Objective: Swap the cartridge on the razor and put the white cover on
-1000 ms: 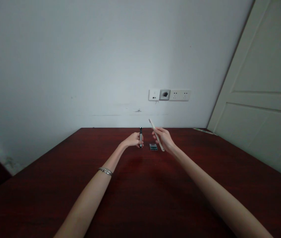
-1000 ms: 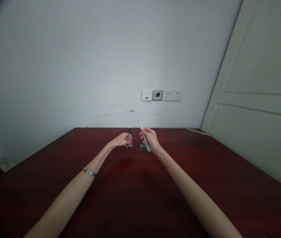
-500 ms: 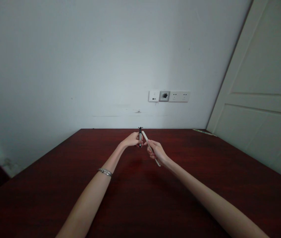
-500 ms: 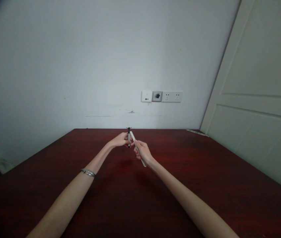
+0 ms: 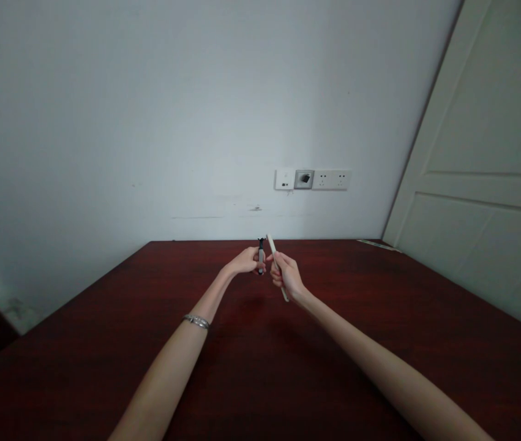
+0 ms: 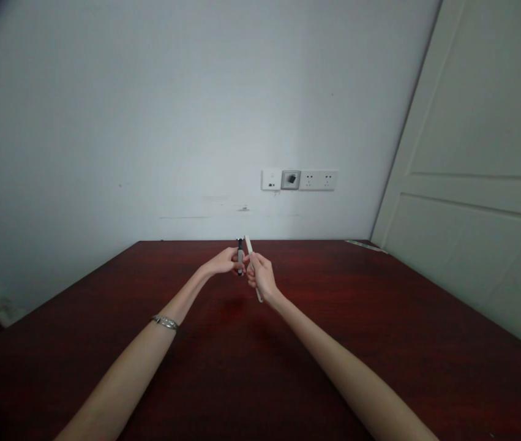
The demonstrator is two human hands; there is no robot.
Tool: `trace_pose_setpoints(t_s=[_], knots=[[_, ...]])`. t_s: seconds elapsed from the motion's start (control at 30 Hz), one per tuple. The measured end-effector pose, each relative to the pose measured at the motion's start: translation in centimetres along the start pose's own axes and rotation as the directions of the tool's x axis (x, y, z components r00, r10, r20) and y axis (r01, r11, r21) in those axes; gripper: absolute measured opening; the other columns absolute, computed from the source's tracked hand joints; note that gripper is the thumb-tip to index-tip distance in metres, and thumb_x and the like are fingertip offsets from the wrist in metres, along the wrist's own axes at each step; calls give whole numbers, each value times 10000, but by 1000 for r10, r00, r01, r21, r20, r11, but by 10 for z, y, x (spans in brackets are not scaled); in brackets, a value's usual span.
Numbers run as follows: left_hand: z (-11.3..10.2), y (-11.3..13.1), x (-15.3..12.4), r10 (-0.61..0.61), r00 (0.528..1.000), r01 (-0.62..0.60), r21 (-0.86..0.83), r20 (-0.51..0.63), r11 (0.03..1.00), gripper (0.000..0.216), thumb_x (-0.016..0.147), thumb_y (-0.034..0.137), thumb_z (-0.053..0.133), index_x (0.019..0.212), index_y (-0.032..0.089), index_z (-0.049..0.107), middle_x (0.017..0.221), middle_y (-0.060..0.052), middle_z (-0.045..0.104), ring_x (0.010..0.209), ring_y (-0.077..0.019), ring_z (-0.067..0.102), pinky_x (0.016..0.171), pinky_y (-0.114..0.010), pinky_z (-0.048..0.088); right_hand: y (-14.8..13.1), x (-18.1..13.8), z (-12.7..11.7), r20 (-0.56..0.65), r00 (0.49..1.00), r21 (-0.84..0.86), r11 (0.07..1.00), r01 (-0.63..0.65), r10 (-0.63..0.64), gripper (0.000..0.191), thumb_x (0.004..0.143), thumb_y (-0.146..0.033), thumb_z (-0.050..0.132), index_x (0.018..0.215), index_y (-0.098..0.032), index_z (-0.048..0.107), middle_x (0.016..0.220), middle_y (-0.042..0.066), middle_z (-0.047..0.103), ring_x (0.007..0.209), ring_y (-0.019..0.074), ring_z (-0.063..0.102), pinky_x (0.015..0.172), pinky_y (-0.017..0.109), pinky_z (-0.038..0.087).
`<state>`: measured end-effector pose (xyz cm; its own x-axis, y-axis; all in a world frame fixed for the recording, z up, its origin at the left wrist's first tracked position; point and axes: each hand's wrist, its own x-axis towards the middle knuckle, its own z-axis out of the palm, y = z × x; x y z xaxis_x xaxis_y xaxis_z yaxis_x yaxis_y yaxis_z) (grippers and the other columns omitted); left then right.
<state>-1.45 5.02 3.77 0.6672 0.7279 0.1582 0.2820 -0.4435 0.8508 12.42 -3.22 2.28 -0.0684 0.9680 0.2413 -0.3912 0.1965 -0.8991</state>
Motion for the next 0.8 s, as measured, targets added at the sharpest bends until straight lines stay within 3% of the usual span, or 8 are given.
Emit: trace_pose_setpoints(t_s=[0.23, 0.43, 0.63, 0.8], knots=[[1, -7, 3, 51, 998, -50, -38, 33, 998, 178, 643, 138, 562, 798, 124, 477, 688, -18, 596, 610, -133, 596, 538, -230, 486, 7, 0, 3, 3, 1000, -16, 1000, -13, 13, 396, 687, -566, 583, 747, -188, 481, 405, -123, 308, 302, 13, 175, 302, 138, 108], [1, -7, 2, 25, 999, -24, -18, 27, 1000, 194, 627, 113, 560, 786, 138, 453, 691, -21, 604, 607, -139, 602, 531, -231, 480, 9, 1, 5, -73, 994, -31, 997, 74, -76, 387, 703, -564, 566, 735, -188, 480, 407, -119, 304, 306, 17, 197, 299, 140, 126], [3, -6, 3, 42, 999, -42, -11, 31, 999, 152, 630, 86, 557, 734, 134, 458, 637, 8, 570, 588, -115, 579, 533, -206, 461, 16, -3, 7, -83, 996, 3, 1000, 19, -18, 382, 696, -563, 571, 735, -200, 461, 411, -125, 290, 307, 17, 177, 295, 138, 124], [4, -4, 3, 45, 999, -44, -62, 27, 997, 203, 613, 63, 558, 768, 138, 450, 654, 12, 571, 579, -108, 576, 534, -205, 461, 8, 2, 11, -62, 997, 16, 998, 53, -52, 381, 697, -562, 573, 739, -199, 466, 413, -123, 290, 307, 16, 179, 298, 140, 121]])
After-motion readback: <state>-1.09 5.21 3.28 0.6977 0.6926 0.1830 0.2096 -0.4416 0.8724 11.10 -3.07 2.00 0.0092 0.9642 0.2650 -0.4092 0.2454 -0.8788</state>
